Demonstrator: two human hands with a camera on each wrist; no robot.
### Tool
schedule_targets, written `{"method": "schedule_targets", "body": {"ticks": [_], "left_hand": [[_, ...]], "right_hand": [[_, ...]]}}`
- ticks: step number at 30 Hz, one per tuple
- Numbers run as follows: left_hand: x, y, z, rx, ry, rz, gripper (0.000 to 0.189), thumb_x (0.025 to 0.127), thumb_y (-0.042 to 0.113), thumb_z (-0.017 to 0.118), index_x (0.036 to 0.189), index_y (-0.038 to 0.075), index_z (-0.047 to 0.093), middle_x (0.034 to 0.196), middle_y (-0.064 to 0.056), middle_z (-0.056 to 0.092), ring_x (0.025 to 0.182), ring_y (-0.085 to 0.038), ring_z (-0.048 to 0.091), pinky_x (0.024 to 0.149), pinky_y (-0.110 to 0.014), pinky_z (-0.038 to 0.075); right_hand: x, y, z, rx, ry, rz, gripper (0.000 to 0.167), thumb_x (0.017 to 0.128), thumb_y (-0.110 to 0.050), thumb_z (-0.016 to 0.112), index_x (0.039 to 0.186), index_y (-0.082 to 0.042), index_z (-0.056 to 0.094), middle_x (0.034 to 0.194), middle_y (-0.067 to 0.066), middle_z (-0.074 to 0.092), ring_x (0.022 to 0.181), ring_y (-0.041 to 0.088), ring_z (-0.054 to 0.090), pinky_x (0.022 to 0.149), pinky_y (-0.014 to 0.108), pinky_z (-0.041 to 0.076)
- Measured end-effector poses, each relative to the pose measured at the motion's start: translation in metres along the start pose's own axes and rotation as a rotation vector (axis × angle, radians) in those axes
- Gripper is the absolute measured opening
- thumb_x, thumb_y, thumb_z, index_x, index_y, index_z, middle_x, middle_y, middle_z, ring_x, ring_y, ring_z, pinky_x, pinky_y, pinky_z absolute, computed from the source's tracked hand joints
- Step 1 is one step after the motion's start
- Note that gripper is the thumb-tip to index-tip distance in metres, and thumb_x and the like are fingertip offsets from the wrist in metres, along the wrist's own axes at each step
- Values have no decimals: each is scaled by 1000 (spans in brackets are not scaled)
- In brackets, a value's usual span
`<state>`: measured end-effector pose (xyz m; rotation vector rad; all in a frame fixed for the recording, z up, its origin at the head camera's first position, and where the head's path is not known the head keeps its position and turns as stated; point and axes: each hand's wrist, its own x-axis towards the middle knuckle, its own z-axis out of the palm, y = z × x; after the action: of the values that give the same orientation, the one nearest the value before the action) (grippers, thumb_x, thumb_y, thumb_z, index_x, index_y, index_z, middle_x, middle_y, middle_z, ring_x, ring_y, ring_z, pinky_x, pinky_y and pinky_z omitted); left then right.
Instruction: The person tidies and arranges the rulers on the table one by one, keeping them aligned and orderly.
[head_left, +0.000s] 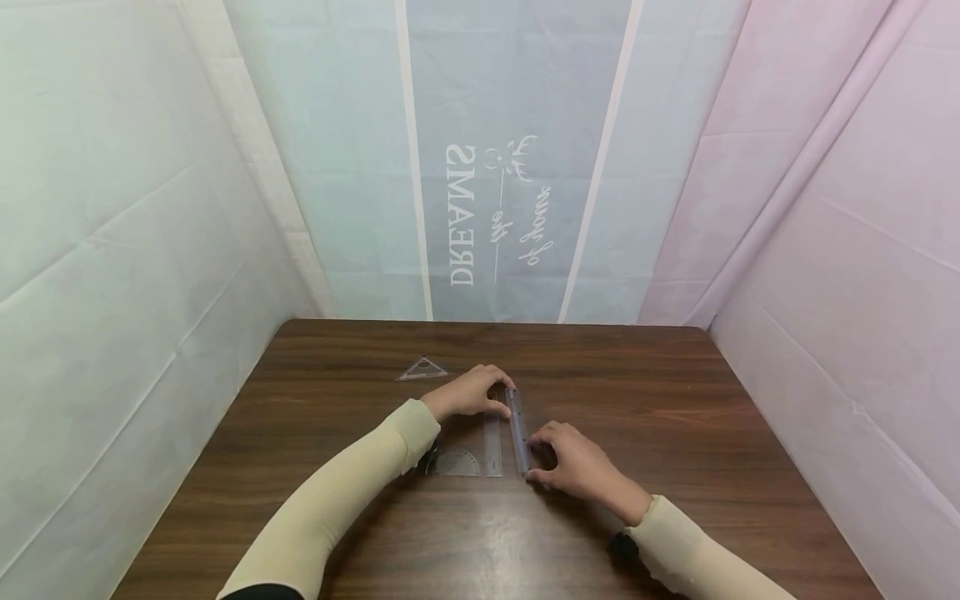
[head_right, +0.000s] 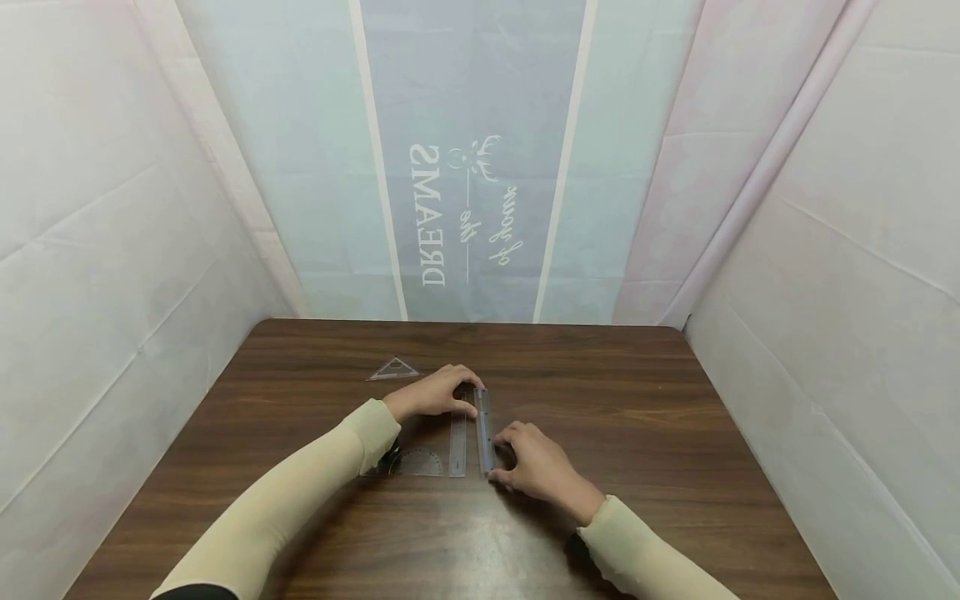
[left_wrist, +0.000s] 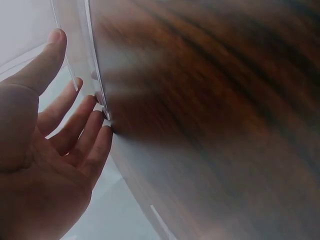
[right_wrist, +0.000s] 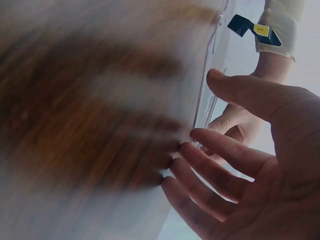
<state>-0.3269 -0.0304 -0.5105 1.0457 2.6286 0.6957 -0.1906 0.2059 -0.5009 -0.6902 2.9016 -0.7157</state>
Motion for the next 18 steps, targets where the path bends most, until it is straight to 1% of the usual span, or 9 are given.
{"method": "schedule_targets", "body": {"ticks": [3,9,13,18], "left_hand": [[0,0,0,35,-6,2,52,97,40,82,138,11,68,144,-8,63,136,-27,55,118,-42,44],[2,-2,0,113,-2,20,53,95,43,82,138,14,69,145,-6,63,135,-25,57,116,-39,46],[2,-2,0,127,4,13,53,95,44,82,137,14,69,146,-5,63,136,-25,57,117,-40,45],[0,-1,-1,129,-10,6,53,95,43,82,138,15,69,147,-5,62,134,-25,57,115,-40,47]], "right_hand": [[0,-3,4,-49,9,17,45,83,-32,96,117,-8,78,112,0,67,100,16,61,85,44,57],[1,-9,9,-110,28,15,49,80,-35,97,116,-7,80,109,-1,64,94,14,55,74,37,52],[2,-11,9,-120,42,18,48,80,-35,97,116,-7,80,106,-1,65,94,14,55,73,37,52],[2,-15,9,-130,41,26,47,80,-33,98,115,-7,81,105,-1,65,94,16,57,73,38,54]]}}
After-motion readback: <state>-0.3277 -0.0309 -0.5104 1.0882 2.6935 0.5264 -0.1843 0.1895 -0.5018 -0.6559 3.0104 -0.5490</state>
